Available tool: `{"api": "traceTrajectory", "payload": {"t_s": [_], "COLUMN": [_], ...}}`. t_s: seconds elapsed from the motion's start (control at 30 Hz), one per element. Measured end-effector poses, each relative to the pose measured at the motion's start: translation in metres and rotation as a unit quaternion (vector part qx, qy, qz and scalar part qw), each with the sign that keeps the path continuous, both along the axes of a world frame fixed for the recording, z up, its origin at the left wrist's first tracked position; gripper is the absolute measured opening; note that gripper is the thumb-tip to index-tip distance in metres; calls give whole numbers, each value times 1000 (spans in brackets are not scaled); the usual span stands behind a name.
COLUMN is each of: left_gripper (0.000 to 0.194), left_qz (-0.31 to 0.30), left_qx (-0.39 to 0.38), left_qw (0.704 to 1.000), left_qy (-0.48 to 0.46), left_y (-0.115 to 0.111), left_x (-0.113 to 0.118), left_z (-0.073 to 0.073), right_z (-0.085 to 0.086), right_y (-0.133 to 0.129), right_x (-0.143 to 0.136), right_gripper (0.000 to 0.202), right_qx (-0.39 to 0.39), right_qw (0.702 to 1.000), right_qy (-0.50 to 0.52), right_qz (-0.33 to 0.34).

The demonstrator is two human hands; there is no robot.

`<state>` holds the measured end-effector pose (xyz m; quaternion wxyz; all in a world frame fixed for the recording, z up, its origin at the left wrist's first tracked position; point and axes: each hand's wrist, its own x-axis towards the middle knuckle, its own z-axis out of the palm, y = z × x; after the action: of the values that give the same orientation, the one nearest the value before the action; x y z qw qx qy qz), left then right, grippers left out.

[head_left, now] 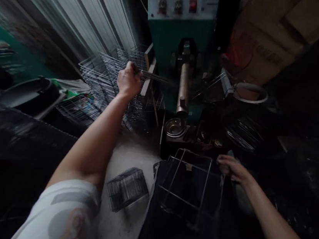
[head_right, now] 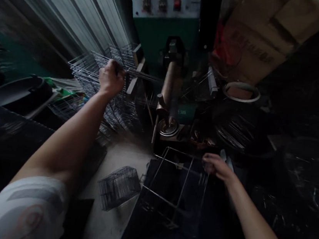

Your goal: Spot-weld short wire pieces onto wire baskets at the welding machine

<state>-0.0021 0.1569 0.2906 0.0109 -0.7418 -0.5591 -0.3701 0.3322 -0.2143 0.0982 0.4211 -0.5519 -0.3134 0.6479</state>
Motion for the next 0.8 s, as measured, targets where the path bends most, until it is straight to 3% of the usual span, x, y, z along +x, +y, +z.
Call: {"api": "traceTrajectory", "payload": {"t_s": [0.1,0.17,0.27,0.4,0.5,0.57,0.6,0.67,0.73,0.8], "left_gripper": [17,14,13,16,17,20,22,21,20,32], "left_qz": [-2,8,18,21,25,16,15,25,33,22], "left_qx": [13,17,29,81,134,148,141,80,-31,-204], "left_qw": [1000,999,997,990,980,974,973,981,989,967], "left_qy": [-24,-41,-64,-109,-143,-169,-184,-176,-141,-149], "left_y": [-20,-32,-41,-47,-68,-98,-116,-155,-194,-231], "left_x": [-9,-19,-34,-44,-48,-55,-60,-72,-84,-95], "left_z": [3,2,-1,3,9,2,-8,-41,-89,-143], "right_z": [-2,-9,-23,-24,-5,18,31,61,89,111], "right_y": [64,81,71,40,42,61,75,110,150,188], "right_x": [10,0,-24,-34,-10,20,37,72,99,113], "right_gripper": [48,47,45,35,26,19,17,20,25,27], "right_qx": [-3,-12,-15,29,149,223,244,254,264,273], "right_qw": [998,992,981,971,915,858,830,792,756,689], "right_qy": [-16,-30,-61,-145,-319,-447,-499,-552,-583,-638], "right_qz": [68,122,181,186,197,119,53,-55,-140,-210]}}
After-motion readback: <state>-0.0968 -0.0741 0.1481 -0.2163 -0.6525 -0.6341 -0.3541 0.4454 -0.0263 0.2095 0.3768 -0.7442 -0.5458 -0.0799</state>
